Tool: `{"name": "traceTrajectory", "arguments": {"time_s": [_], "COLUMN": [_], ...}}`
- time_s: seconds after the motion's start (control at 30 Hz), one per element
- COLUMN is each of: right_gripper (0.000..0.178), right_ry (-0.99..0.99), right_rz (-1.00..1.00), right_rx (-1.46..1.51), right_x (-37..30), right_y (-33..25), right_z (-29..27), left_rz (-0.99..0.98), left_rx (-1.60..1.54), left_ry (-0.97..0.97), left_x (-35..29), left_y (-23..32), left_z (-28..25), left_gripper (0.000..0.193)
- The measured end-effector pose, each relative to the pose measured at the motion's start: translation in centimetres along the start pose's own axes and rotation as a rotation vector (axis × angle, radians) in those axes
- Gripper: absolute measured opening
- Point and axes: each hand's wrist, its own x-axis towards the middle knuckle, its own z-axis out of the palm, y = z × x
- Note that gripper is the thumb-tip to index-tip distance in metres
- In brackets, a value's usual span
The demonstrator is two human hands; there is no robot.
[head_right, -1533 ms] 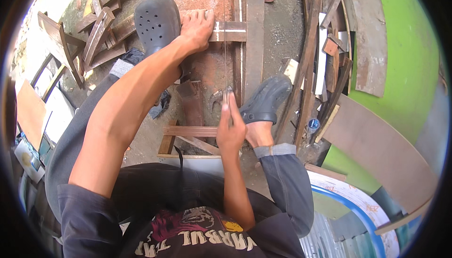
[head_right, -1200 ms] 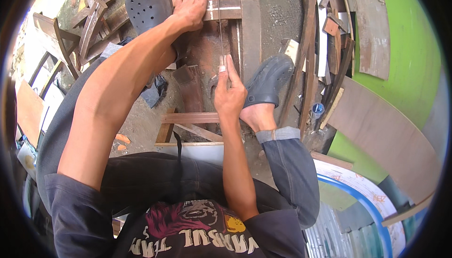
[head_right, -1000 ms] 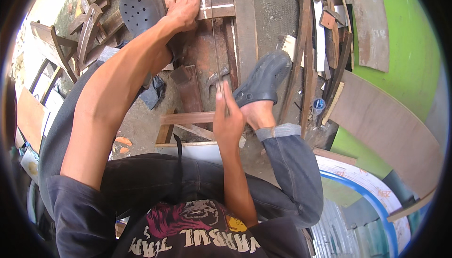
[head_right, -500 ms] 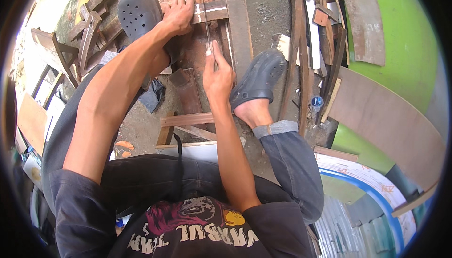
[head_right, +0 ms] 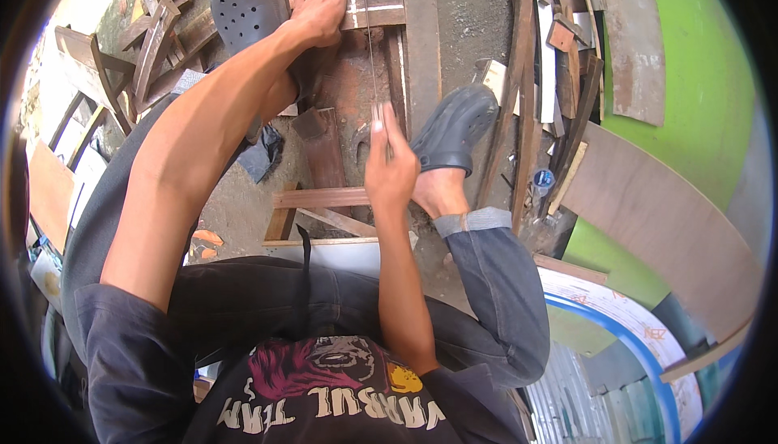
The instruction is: The person sits cross-legged on the ground and uses a hand saw to cut a small piece of wood. They hold the wood with their left hand and saw with their right hand, then inspect the cut piece and place it aside.
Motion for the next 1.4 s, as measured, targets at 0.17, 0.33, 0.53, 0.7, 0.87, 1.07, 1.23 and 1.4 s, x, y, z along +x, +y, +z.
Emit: {"name": "traceTrajectory", "arguments": {"time_s": [0.17,0.33,0.53,0.7,0.87,1.07,1.23,1.4], "right_gripper": [0.042,0.04,0.041,0.042,0.042,0.042,0.041,0.039], "right_ry": [0.014,-0.013,-0.011,0.046,-0.001,-0.01,0.007,-0.01], "right_rz": [-0.077,0.065,0.09,-0.023,0.003,-0.074,-0.076,-0.139], "right_rx": [0.014,0.162,0.025,-0.027,-0.077,-0.038,-0.094,-0.105], "right_x": [0.3,6.3,-3.3,6.1,-0.1,2.0,5.9,-4.7], "right_y": [1.8,0.5,3.1,-0.3,-0.2,0.6,-2.4,1.5], "right_z": [0.6,3.4,-0.3,4.1,0.4,0.7,2.3,-2.1], "left_rz": [-0.004,0.057,0.015,0.027,-0.013,0.046,-0.012,-0.007], "left_rx": [0.011,-0.025,-0.05,-0.052,-0.08,-0.039,0.026,0.023], "left_ry": [-0.023,0.074,0.051,0.063,0.046,0.035,-0.024,0.032], "left_x": [0.5,0.2,0.0,0.7,0.2,0.5,0.3,0.6], "left_y": [-0.1,-0.2,-0.3,0.5,-0.2,-0.2,0.8,-0.6], "left_z": [-0.4,0.2,1.2,0.3,0.4,0.2,-0.5,0.2], "left_gripper": [0.057,0.065,0.062,0.062,0.062,0.063,0.061,0.066]}}
